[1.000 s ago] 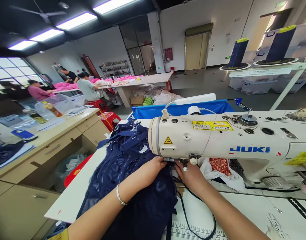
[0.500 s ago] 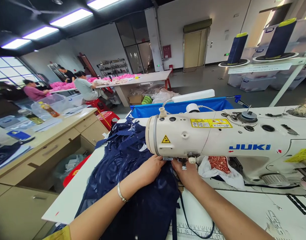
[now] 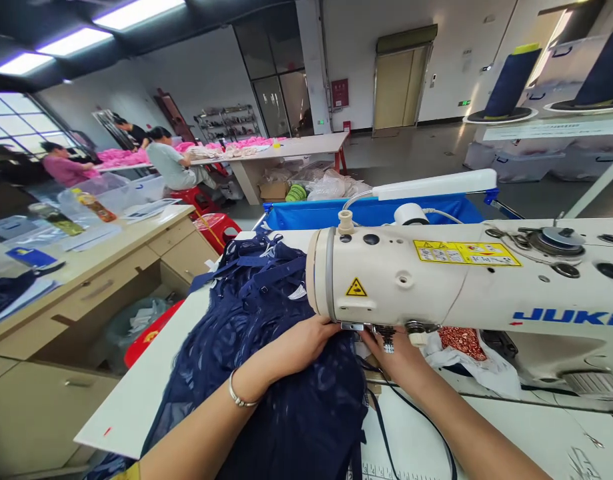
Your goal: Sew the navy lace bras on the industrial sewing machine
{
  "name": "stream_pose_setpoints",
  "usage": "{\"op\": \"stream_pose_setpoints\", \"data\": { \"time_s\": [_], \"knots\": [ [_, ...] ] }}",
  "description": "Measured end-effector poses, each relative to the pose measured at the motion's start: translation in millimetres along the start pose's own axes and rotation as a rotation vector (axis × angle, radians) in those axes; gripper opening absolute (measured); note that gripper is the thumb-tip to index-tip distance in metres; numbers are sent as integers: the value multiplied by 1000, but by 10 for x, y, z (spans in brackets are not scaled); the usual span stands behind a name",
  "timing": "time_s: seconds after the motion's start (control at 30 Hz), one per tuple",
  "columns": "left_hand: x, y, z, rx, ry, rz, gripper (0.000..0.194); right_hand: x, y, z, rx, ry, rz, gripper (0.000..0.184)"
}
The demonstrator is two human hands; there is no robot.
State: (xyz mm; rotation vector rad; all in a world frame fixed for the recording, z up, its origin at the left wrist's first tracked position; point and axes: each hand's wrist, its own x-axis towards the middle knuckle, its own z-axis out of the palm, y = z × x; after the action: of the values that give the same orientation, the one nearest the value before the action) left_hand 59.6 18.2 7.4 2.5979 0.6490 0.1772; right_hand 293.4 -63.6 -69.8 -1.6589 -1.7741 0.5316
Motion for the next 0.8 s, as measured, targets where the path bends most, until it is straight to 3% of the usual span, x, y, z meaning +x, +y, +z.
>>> {"op": "stream_pose_setpoints", "data": {
  "time_s": [0.13, 0.5, 0.63, 0.8],
  "knots": [
    [0, 3, 24, 73, 10, -1, 44, 74, -160, -87, 0, -71, 43, 47],
    [-15, -11, 79, 165, 39, -3, 47, 71, -200, -92, -86, -78, -13, 38],
    [-6, 5, 53, 170, 27, 5, 44, 79, -67, 2, -235, -145, -68, 46],
    [15, 33, 55, 212, -1, 4, 41, 39, 151, 156, -411, -16, -235, 46]
  ]
}}
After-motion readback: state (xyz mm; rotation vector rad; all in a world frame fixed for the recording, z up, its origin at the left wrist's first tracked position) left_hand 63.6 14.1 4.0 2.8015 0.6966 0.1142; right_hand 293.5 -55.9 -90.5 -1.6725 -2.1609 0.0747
